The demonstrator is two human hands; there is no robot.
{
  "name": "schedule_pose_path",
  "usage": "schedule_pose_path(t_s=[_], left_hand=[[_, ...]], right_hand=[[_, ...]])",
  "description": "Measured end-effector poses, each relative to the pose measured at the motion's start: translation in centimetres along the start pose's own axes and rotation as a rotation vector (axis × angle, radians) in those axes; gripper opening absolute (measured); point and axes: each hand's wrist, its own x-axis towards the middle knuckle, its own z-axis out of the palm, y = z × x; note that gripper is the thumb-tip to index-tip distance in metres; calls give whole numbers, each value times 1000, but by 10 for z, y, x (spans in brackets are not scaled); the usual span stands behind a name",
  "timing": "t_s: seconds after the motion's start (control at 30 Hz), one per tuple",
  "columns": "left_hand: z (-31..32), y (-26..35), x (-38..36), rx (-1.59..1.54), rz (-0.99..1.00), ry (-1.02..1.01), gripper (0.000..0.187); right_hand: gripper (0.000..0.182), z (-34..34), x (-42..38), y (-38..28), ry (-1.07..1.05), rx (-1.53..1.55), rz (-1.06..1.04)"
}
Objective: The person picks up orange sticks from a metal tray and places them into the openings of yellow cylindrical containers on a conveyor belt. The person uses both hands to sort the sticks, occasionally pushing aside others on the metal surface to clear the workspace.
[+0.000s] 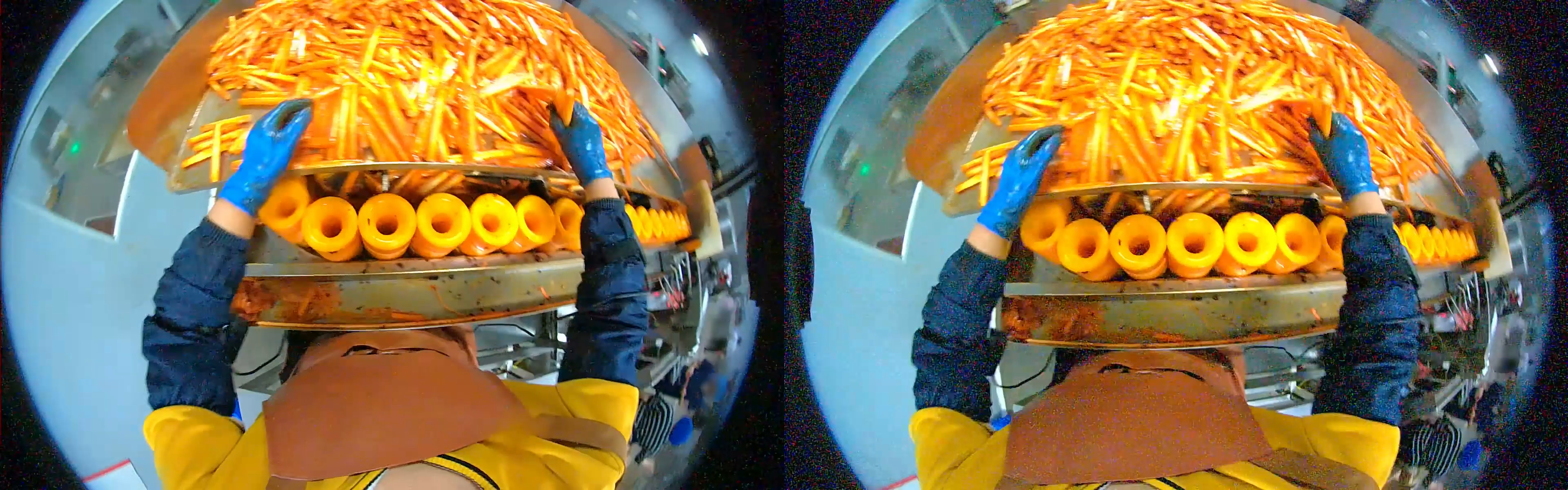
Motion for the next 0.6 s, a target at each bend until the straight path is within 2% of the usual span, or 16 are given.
schedule_pose_path(t_s=[0.07,0.1,0.17,0.23,0.3,0.33,0.37,0.4,0.43,0.6], left_hand=[[6,-20,-9,79,12,-48,29],[9,-20,-12,65,17,-67,29],[12,-17,-14,423,192,-23,29],[17,-14,-15,423,184,-7,28],[19,-17,-13,466,196,25,28],[20,-17,-13,464,197,21,28],[20,-16,-14,456,199,28,28],[20,-16,-15,449,200,33,28],[19,-16,-15,451,204,27,28],[18,-13,-18,505,183,24,29]], right_hand=[[26,-27,-9,-13,138,356,285],[25,-26,-14,1,225,577,357],[24,-54,-31,-20,339,598,350],[26,-64,-52,-42,401,764,375],[19,-53,-80,-75,371,1024,405],[21,-43,-95,-90,304,1037,378],[24,-39,-108,-108,163,1146,375],[25,-14,-122,-112,80,1167,491],[25,-21,-122,-129,-14,1242,498],[28,-14,-119,-147,36,1305,561]])
